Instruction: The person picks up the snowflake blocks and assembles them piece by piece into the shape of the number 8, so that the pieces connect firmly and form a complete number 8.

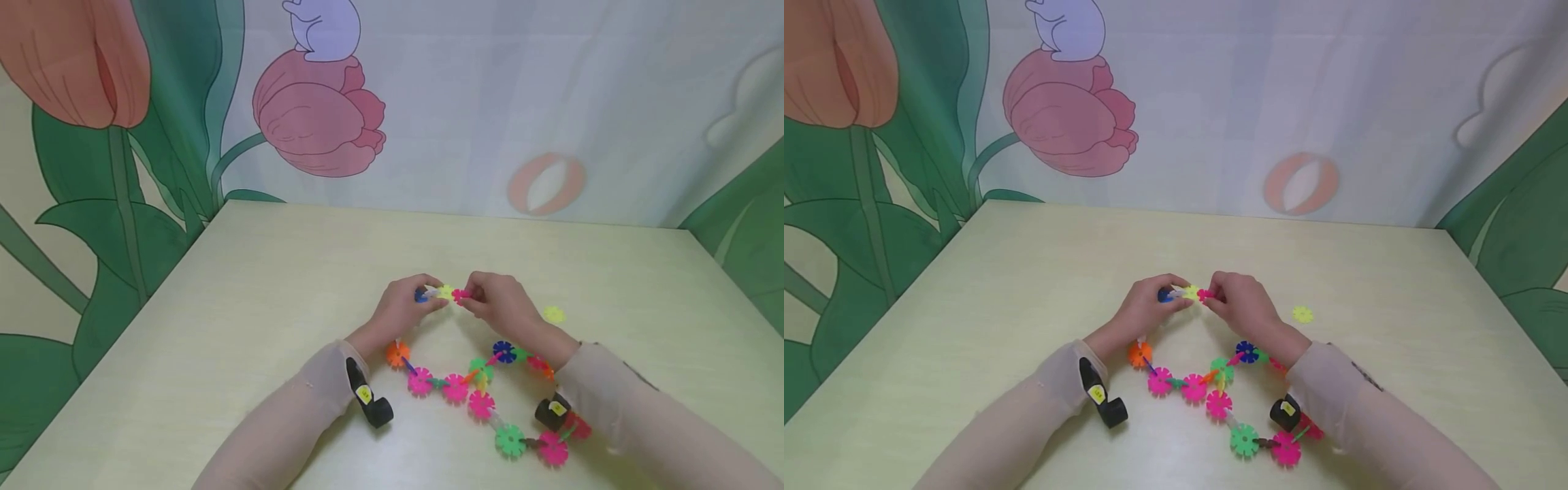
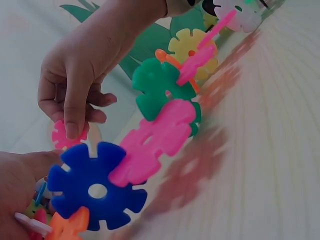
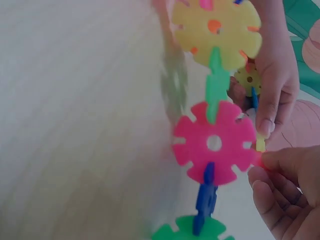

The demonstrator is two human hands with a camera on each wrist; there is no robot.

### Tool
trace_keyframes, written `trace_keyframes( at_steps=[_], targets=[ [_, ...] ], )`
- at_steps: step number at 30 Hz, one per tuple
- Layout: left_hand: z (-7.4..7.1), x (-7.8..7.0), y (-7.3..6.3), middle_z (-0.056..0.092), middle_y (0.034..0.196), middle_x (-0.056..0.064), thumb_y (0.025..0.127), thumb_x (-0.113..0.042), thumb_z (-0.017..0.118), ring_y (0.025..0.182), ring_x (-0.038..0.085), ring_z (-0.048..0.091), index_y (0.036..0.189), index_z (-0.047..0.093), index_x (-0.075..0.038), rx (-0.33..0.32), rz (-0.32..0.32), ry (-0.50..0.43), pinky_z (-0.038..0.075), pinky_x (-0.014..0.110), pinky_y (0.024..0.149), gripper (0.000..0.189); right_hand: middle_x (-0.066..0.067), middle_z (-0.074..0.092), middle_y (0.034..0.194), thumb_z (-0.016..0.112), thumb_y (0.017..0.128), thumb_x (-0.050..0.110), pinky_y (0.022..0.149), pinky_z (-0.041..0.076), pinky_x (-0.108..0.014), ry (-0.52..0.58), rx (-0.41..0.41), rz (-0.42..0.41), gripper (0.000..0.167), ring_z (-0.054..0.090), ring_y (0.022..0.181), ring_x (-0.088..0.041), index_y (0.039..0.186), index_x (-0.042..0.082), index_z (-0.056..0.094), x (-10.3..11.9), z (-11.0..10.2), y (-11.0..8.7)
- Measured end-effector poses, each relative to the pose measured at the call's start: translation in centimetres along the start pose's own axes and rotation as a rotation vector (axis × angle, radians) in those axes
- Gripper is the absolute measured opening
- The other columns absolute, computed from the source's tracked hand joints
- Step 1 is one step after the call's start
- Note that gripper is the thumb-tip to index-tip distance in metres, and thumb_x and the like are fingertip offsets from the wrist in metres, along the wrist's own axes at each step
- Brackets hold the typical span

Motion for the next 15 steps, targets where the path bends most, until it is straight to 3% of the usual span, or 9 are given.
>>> trace_keyframes(
  at_steps=[4, 7, 10, 15],
  targets=[
    [-0.2, 0.1, 0.0, 0.068, 0.119, 0.007, 0.085, -0.03, 0.073, 0.106, 0.024, 0.061, 0.117, 0.068, -0.014, -0.02, -0.03, -0.056, 0.051, 0.038, 0.093, 0.036, -0.009, 0.071, 0.078, 0.071, 0.086, 0.013, 0.057, 0.049, -0.023, 0.017, -0.032, 0.014, 0.011, 0.06, 0.06, -0.013, 0.086, 0.006, 0.062, 0.2, 0.2, 0.0],
    [-0.3, 0.3, 0.0, 0.068, 0.116, 0.008, 0.085, -0.029, 0.073, 0.102, 0.024, 0.061, 0.117, 0.068, -0.013, -0.037, -0.052, -0.084, 0.052, 0.038, 0.092, 0.036, -0.011, 0.072, 0.08, 0.07, 0.087, 0.012, 0.056, 0.051, -0.024, 0.06, -0.037, 0.024, 0.011, 0.063, 0.061, -0.015, 0.086, 0.005, 0.061, 0.2, 0.3, 0.2],
    [-0.2, 0.5, -0.1, 0.068, 0.108, 0.007, 0.086, -0.031, 0.072, 0.091, 0.02, 0.06, 0.118, 0.066, -0.014, -0.029, -0.075, -0.092, 0.052, 0.032, 0.082, 0.037, -0.013, 0.073, 0.082, 0.069, 0.088, 0.012, 0.058, 0.053, -0.025, 0.1, -0.023, 0.021, 0.01, 0.066, 0.064, -0.018, 0.087, 0.005, 0.062, -0.1, 0.5, 0.5],
    [0.2, 0.5, -0.2, 0.067, 0.09, 0.008, 0.091, -0.035, 0.065, 0.066, 0.015, 0.059, 0.119, 0.063, -0.013, 0.044, -0.091, -0.117, 0.046, 0.024, 0.057, 0.036, -0.014, 0.073, 0.085, 0.069, 0.087, 0.011, 0.061, 0.056, -0.027, 0.168, 0.025, 0.026, 0.009, 0.069, 0.069, -0.021, 0.089, 0.005, 0.063, -0.9, 0.7, 0.7]
  ],
)
Point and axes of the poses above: each hand's wrist, its own y-axis towards the middle knuckle, its own z-axis out of the palm, x = y × z, the point moved 9 cm from there along y, towards the middle knuckle
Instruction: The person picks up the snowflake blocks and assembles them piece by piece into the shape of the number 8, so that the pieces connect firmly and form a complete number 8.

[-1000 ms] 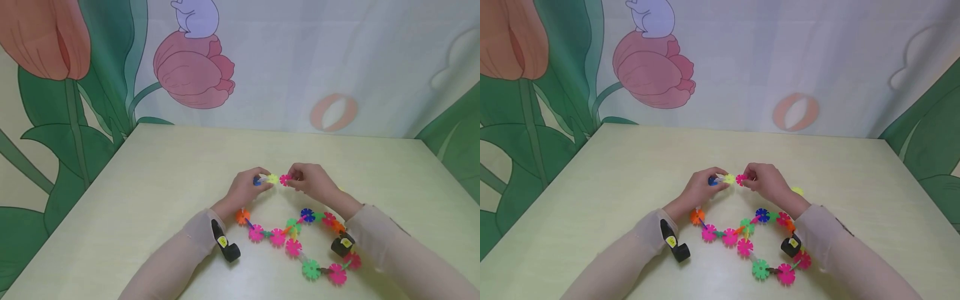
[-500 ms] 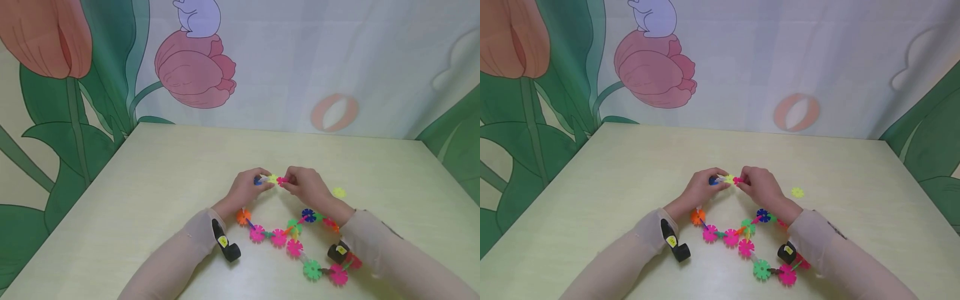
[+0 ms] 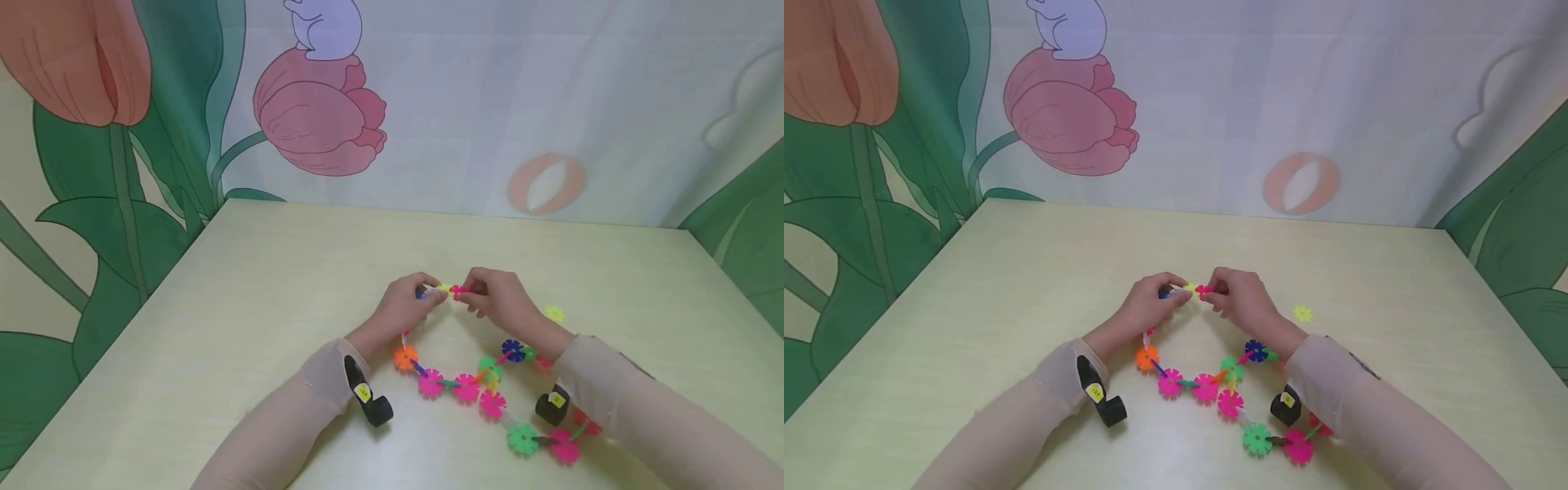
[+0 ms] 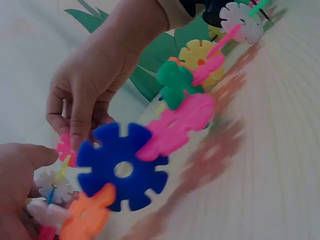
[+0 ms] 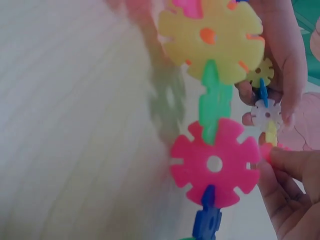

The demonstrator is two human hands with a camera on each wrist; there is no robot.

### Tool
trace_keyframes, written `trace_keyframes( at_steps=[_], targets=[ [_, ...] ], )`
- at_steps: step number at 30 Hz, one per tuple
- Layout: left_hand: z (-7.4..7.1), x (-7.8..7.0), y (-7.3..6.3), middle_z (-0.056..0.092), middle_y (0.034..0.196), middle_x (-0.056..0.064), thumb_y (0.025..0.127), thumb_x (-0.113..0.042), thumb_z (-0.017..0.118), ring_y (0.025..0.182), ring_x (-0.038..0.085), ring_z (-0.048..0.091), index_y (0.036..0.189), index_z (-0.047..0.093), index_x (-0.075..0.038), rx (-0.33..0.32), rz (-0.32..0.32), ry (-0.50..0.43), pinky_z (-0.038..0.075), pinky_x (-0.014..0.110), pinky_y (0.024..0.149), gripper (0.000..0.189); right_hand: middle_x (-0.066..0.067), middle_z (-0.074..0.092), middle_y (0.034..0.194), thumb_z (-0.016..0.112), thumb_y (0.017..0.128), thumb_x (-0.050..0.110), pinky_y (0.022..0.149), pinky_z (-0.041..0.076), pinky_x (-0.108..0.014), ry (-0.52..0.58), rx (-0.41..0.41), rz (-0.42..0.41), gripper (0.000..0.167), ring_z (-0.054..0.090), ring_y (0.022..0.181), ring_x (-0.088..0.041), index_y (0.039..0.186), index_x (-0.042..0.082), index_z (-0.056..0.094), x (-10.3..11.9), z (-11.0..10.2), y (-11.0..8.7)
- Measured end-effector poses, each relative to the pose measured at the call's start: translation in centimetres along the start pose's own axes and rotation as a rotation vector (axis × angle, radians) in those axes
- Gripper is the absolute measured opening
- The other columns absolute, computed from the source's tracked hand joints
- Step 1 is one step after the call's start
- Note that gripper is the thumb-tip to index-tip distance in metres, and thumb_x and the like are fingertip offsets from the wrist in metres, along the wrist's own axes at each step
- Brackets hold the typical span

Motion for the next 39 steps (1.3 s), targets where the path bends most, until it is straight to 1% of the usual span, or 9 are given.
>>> trace_keyframes(
  at_steps=[4, 8, 10, 15, 18, 24, 28, 33, 39],
  targets=[
    [-0.1, -0.1, 0.1, 0.068, 0.087, 0.009, 0.096, -0.038, 0.057, 0.062, 0.014, 0.06, 0.116, 0.063, -0.01, 0.029, 0.009, -0.023, 0.044, 0.023, 0.057, 0.035, -0.014, 0.073, 0.086, 0.068, 0.089, 0.011, 0.062, 0.056, -0.027, 0.045, 0.039, -0.017, 0.008, 0.069, 0.071, -0.022, 0.089, 0.005, 0.063, -0.3, 0.1, 0.1],
    [-0.1, -0.2, 0.2, 0.066, 0.09, 0.01, 0.098, -0.038, 0.053, 0.07, 0.014, 0.057, 0.115, 0.062, -0.008, 0.038, 0.029, -0.03, 0.045, 0.023, 0.064, 0.036, -0.014, 0.073, 0.086, 0.067, 0.089, 0.01, 0.062, 0.056, -0.025, 0.072, 0.064, -0.06, 0.006, 0.069, 0.07, -0.021, 0.088, 0.005, 0.064, -0.2, 0.3, 0.1],
    [0.0, -0.3, 0.2, 0.066, 0.092, 0.01, 0.098, -0.037, 0.052, 0.071, 0.014, 0.057, 0.117, 0.062, -0.009, 0.055, 0.042, -0.03, 0.044, 0.023, 0.065, 0.036, -0.012, 0.073, 0.086, 0.066, 0.089, 0.01, 0.061, 0.055, -0.024, 0.079, 0.08, -0.082, 0.005, 0.068, 0.069, -0.02, 0.089, 0.005, 0.065, -0.1, 0.5, 0.1],
    [0.9, -0.4, 0.2, 0.065, 0.083, 0.01, 0.099, -0.036, 0.053, 0.062, 0.014, 0.057, 0.118, 0.061, -0.009, 0.123, 0.054, -0.069, 0.043, 0.022, 0.056, 0.034, -0.01, 0.073, 0.084, 0.066, 0.09, 0.012, 0.061, 0.055, -0.023, 0.079, 0.116, -0.118, 0.005, 0.067, 0.068, -0.017, 0.09, 0.007, 0.066, 0.1, 1.2, 0.0],
    [1.2, -0.3, 0.2, 0.063, 0.076, 0.009, 0.098, -0.034, 0.055, 0.058, 0.013, 0.055, 0.116, 0.063, -0.009, 0.136, 0.05, -0.081, 0.04, 0.022, 0.051, 0.032, -0.008, 0.073, 0.082, 0.068, 0.089, 0.013, 0.06, 0.055, -0.025, 0.054, 0.118, -0.122, 0.006, 0.065, 0.068, -0.016, 0.091, 0.008, 0.067, 0.3, 1.2, 0.1],
    [1.0, 0.0, 0.1, 0.061, 0.078, 0.007, 0.095, -0.033, 0.06, 0.06, 0.013, 0.055, 0.11, 0.065, -0.009, 0.106, 0.032, -0.087, 0.038, 0.022, 0.053, 0.029, -0.003, 0.069, 0.083, 0.071, 0.086, 0.014, 0.059, 0.055, -0.028, -0.009, 0.146, -0.091, 0.012, 0.062, 0.073, -0.013, 0.096, 0.008, 0.066, 0.2, 0.8, 0.0],
    [0.8, 0.0, 0.1, 0.06, 0.084, 0.005, 0.092, -0.035, 0.064, 0.061, 0.014, 0.057, 0.105, 0.066, -0.011, 0.088, 0.01, -0.1, 0.037, 0.023, 0.055, 0.028, -0.007, 0.07, 0.087, 0.07, 0.086, 0.012, 0.059, 0.053, -0.026, -0.043, 0.141, -0.053, 0.015, 0.062, 0.074, -0.014, 0.099, 0.005, 0.066, -0.4, -0.3, 0.1],
    [0.7, 0.1, 0.0, 0.058, 0.083, 0.003, 0.09, -0.037, 0.067, 0.06, 0.014, 0.058, 0.101, 0.064, -0.011, 0.083, 0.008, -0.1, 0.037, 0.023, 0.055, 0.028, -0.012, 0.069, 0.094, 0.07, 0.087, 0.012, 0.06, 0.053, -0.025, -0.088, 0.132, 0.016, 0.018, 0.063, 0.075, -0.017, 0.102, 0.002, 0.066, -2.0, -1.6, 1.0],
    [0.9, 0.1, -0.1, 0.057, 0.076, 0.003, 0.089, -0.038, 0.067, 0.06, 0.014, 0.056, 0.099, 0.063, -0.013, 0.08, 0.0, -0.096, 0.036, 0.024, 0.055, 0.027, -0.016, 0.066, 0.102, 0.069, 0.088, 0.015, 0.063, 0.055, -0.027, -0.174, 0.178, 0.108, 0.024, 0.063, 0.078, -0.02, 0.107, 0.001, 0.063, -4.2, -2.1, 1.9]
  ],
)
Point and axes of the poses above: each hand's wrist, its own y-axis towards the middle knuckle, its own z-axis out of the palm, x = y × z, the point moved 9 cm from there along y, towards the middle knuckle
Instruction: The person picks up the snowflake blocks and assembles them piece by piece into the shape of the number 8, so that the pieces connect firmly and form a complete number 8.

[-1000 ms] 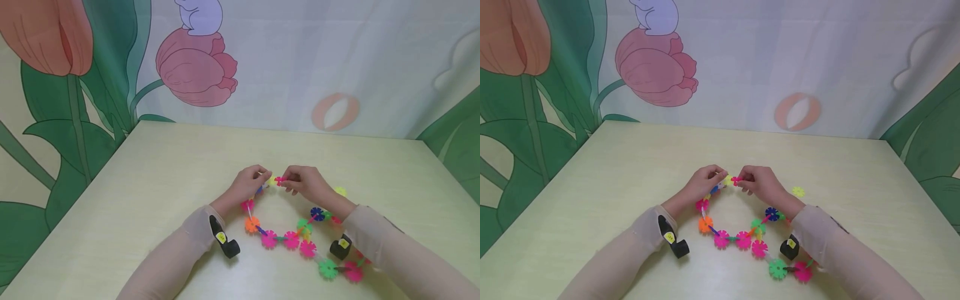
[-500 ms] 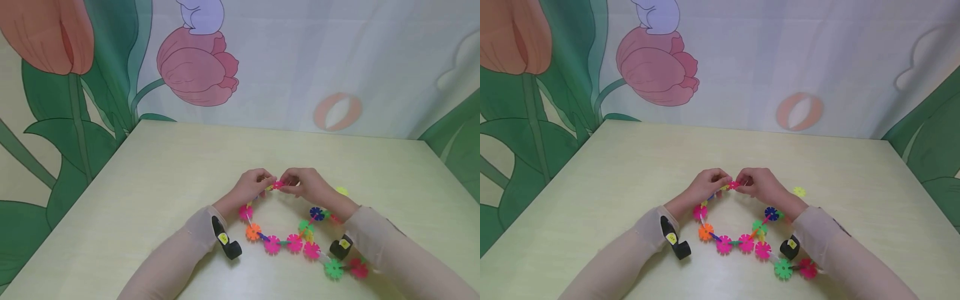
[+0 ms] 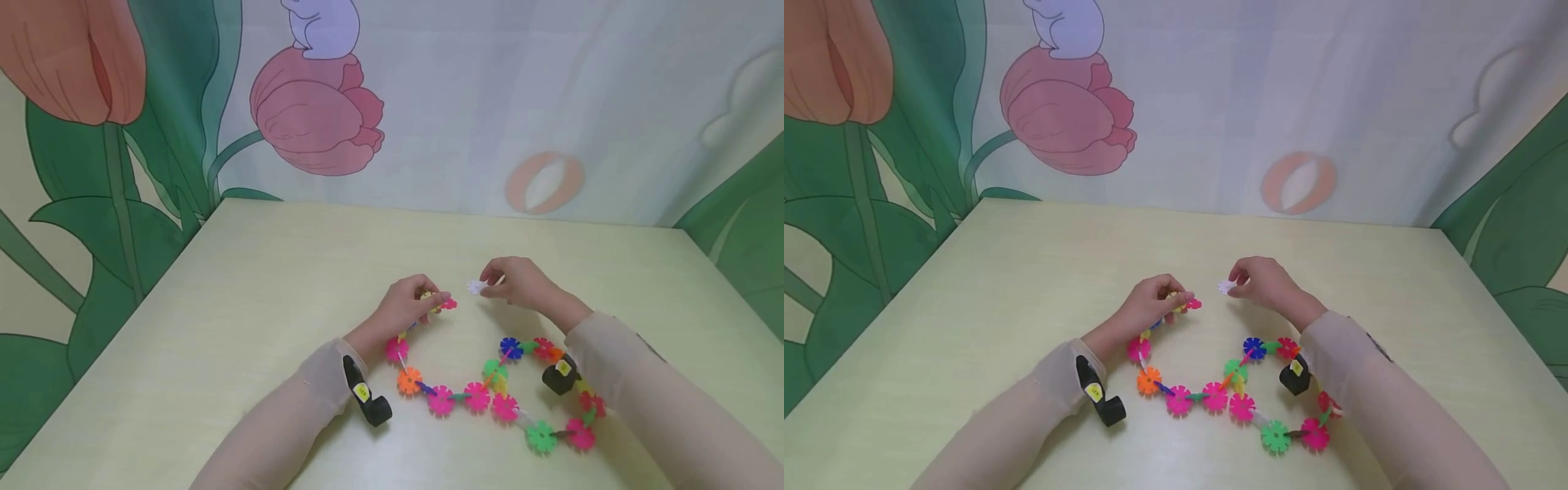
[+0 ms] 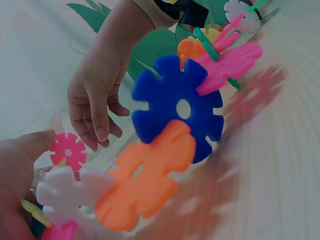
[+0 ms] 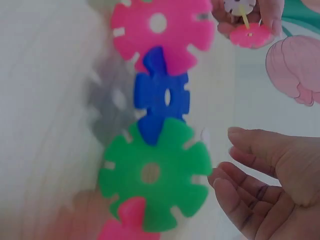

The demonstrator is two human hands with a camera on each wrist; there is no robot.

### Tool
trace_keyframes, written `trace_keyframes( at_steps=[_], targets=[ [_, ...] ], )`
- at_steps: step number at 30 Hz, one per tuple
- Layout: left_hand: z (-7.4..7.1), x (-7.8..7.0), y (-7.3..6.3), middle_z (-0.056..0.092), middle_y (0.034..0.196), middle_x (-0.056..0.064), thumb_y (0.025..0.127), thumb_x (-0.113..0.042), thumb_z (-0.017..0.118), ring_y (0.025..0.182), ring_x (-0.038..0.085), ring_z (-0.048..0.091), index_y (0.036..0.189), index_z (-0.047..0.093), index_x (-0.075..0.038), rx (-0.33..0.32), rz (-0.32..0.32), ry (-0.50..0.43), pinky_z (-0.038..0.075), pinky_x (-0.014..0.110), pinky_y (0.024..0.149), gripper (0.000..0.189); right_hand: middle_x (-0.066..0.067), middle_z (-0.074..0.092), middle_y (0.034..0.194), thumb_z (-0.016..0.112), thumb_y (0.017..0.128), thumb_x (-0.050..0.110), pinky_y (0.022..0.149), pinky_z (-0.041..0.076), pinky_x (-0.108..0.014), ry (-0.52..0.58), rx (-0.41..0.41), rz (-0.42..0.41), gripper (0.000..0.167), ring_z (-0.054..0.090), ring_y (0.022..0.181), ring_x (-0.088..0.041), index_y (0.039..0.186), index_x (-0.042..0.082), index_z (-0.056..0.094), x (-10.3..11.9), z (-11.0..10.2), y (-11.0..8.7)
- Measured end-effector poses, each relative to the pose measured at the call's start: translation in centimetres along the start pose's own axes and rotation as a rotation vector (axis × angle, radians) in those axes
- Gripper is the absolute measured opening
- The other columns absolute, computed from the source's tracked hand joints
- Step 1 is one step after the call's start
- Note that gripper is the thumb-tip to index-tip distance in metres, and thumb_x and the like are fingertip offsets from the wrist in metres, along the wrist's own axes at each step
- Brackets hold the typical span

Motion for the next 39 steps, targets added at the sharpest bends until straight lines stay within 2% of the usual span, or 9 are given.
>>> trace_keyframes(
  at_steps=[8, 17, 21, 25, 32, 39],
  targets=[
    [0.1, 0.0, 0.0, 0.061, 0.081, 0.005, 0.09, -0.036, 0.066, 0.059, 0.014, 0.056, 0.097, 0.063, -0.012, -0.003, 0.014, 0.0, 0.037, 0.023, 0.054, 0.025, -0.02, 0.065, 0.108, 0.068, 0.089, 0.017, 0.066, 0.055, -0.027, -0.05, 0.053, 0.083, 0.032, 0.063, 0.08, -0.021, 0.113, -0.001, 0.061, -1.3, 0.6, 1.5],
    [0.2, 0.0, 0.0, 0.062, 0.085, 0.001, 0.089, -0.035, 0.067, 0.058, 0.014, 0.057, 0.096, 0.063, -0.012, -0.008, 0.023, 0.001, 0.038, 0.023, 0.055, 0.024, -0.017, 0.066, 0.103, 0.071, 0.086, 0.019, 0.084, 0.049, -0.04, -0.121, 0.038, 0.089, 0.029, 0.058, 0.089, -0.027, 0.107, 0.001, 0.063, -1.3, 1.2, 2.6],
    [0.2, -0.1, 0.0, 0.062, 0.086, 0.001, 0.089, -0.035, 0.067, 0.058, 0.014, 0.057, 0.096, 0.063, -0.012, -0.005, 0.027, -0.004, 0.038, 0.023, 0.054, 0.024, -0.017, 0.065, 0.101, 0.072, 0.085, 0.018, 0.086, 0.049, -0.041, -0.134, 0.042, 0.094, 0.029, 0.057, 0.089, -0.027, 0.105, 0.0, 0.061, -1.3, 1.3, 2.7],
    [0.0, -0.2, -0.1, 0.064, 0.089, 0.002, 0.09, -0.034, 0.067, 0.058, 0.014, 0.057, 0.095, 0.062, -0.011, -0.006, 0.032, -0.006, 0.039, 0.023, 0.055, 0.024, -0.017, 0.064, 0.101, 0.073, 0.085, 0.018, 0.082, 0.049, -0.038, -0.116, 0.047, 0.088, 0.03, 0.057, 0.087, -0.026, 0.103, 0.0, 0.059, -1.2, 1.3, 2.7],
    [0.0, -0.2, -0.2, 0.063, 0.088, 0.002, 0.09, -0.034, 0.066, 0.059, 0.014, 0.056, 0.096, 0.062, -0.012, -0.012, 0.016, 0.002, 0.038, 0.023, 0.055, 0.024, -0.014, 0.063, 0.09, 0.071, 0.085, 0.012, 0.06, 0.046, -0.024, -0.003, 0.05, 0.072, 0.022, 0.055, 0.069, -0.017, 0.098, 0.0, 0.058, -1.2, 1.3, 2.1],
    [0.0, -0.2, -0.2, 0.062, 0.085, 0.004, 0.091, -0.035, 0.065, 0.058, 0.014, 0.054, 0.098, 0.061, -0.012, -0.02, 0.012, 0.0, 0.036, 0.023, 0.053, 0.024, -0.009, 0.064, 0.074, 0.065, 0.091, 0.013, 0.06, 0.054, -0.027, 0.122, 0.084, 0.051, 0.019, 0.058, 0.06, -0.014, 0.101, -0.002, 0.062, -1.2, 1.7, 1.2]
  ],
)
Point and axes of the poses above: each hand's wrist, its own y-axis towards the middle knuckle, its own z-axis out of the palm, x = y × z, the point moved 9 cm from there along y, towards the middle knuckle
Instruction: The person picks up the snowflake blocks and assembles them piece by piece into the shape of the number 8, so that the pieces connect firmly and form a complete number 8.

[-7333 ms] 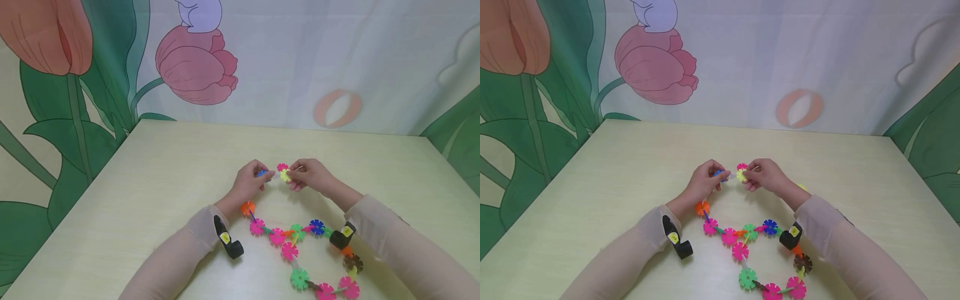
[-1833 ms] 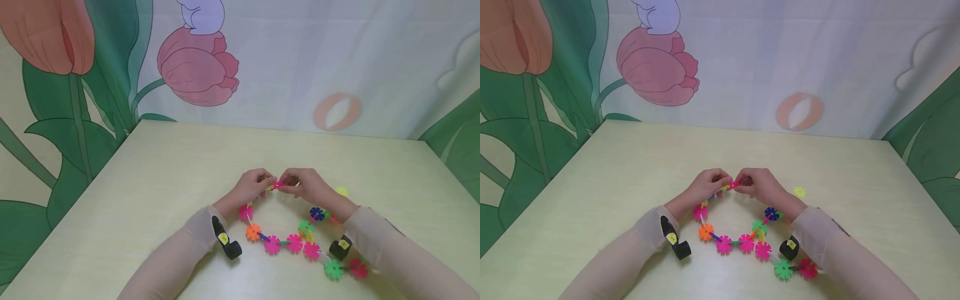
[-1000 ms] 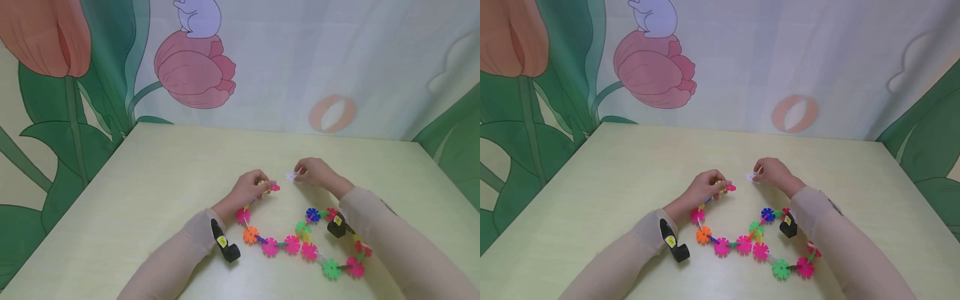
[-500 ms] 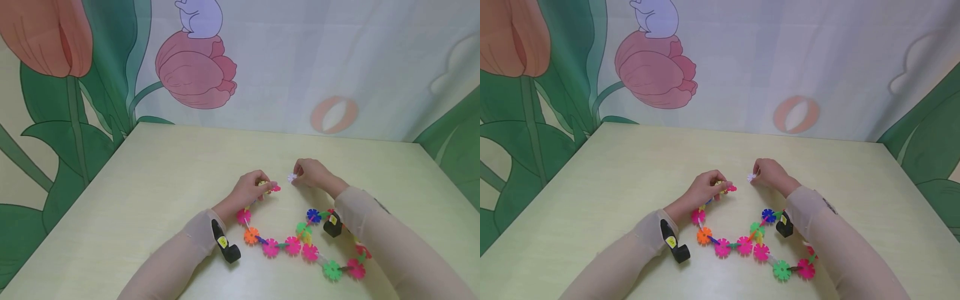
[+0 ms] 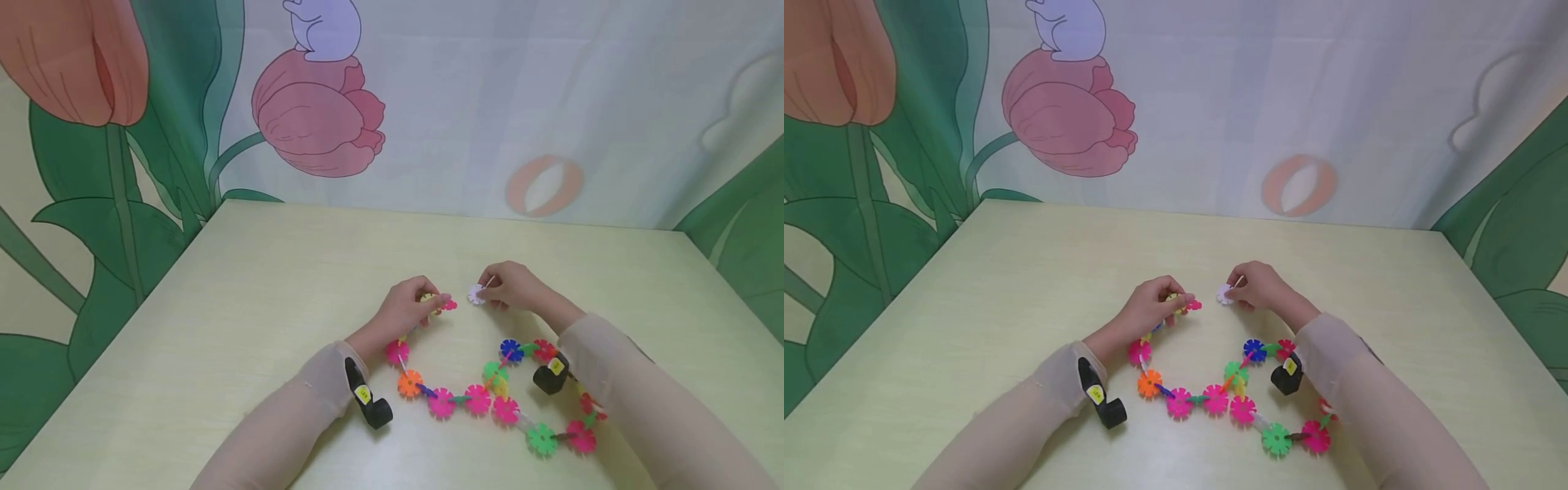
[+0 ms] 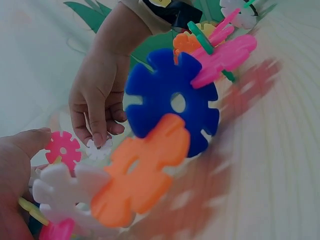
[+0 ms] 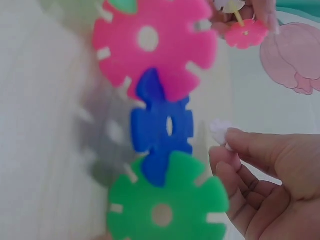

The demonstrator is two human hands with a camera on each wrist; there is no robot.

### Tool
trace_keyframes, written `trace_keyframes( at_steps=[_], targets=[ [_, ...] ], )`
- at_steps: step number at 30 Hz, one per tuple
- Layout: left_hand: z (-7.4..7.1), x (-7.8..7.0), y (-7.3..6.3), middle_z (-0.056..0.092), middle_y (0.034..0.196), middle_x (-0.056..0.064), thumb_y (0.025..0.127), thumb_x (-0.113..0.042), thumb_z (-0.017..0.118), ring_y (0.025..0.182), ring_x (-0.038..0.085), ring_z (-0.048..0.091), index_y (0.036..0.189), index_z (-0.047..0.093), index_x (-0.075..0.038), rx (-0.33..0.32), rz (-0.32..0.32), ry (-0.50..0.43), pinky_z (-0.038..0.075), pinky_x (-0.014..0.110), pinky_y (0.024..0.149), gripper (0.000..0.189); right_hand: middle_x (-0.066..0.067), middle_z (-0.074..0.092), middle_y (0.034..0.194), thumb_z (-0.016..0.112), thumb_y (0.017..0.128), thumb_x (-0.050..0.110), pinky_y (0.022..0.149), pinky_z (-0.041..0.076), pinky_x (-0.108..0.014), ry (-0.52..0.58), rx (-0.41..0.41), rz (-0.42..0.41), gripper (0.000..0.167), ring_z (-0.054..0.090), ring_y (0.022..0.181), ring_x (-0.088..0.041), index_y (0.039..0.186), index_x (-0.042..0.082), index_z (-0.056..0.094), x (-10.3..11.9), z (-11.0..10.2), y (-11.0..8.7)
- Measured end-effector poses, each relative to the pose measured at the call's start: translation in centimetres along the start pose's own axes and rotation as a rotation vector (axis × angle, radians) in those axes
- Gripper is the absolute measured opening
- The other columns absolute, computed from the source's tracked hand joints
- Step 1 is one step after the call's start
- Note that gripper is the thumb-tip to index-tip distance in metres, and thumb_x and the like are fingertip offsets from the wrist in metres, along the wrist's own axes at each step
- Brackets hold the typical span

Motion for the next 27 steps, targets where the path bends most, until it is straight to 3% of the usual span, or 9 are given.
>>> trace_keyframes(
  at_steps=[17, 27],
  targets=[
    [-0.2, 0.1, 0.1, 0.06, 0.078, 0.007, 0.092, -0.036, 0.064, 0.057, 0.014, 0.053, 0.099, 0.061, -0.012, -0.018, 0.013, 0.003, 0.033, 0.023, 0.05, 0.026, -0.021, 0.069, 0.093, 0.063, 0.092, 0.014, 0.063, 0.056, -0.026, 0.292, 0.009, -0.016, 0.026, 0.063, 0.065, -0.019, 0.11, -0.003, 0.059, 1.0, 0.5, -2.8],
    [-0.1, 0.2, 0.2, 0.061, 0.079, 0.006, 0.092, -0.037, 0.064, 0.058, 0.013, 0.054, 0.099, 0.061, -0.011, -0.021, 0.016, 0.019, 0.034, 0.023, 0.051, 0.027, -0.019, 0.071, 0.088, 0.063, 0.093, 0.014, 0.061, 0.055, -0.024, 0.359, 0.028, -0.027, 0.027, 0.064, 0.062, -0.016, 0.111, -0.005, 0.057, 1.8, 1.5, -3.2]
  ],
)
Point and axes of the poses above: each hand's wrist, its own y-axis towards the middle knuckle, its own z-axis out of the palm, x = y × z, the point moved 9 cm from there along y, towards the middle knuckle
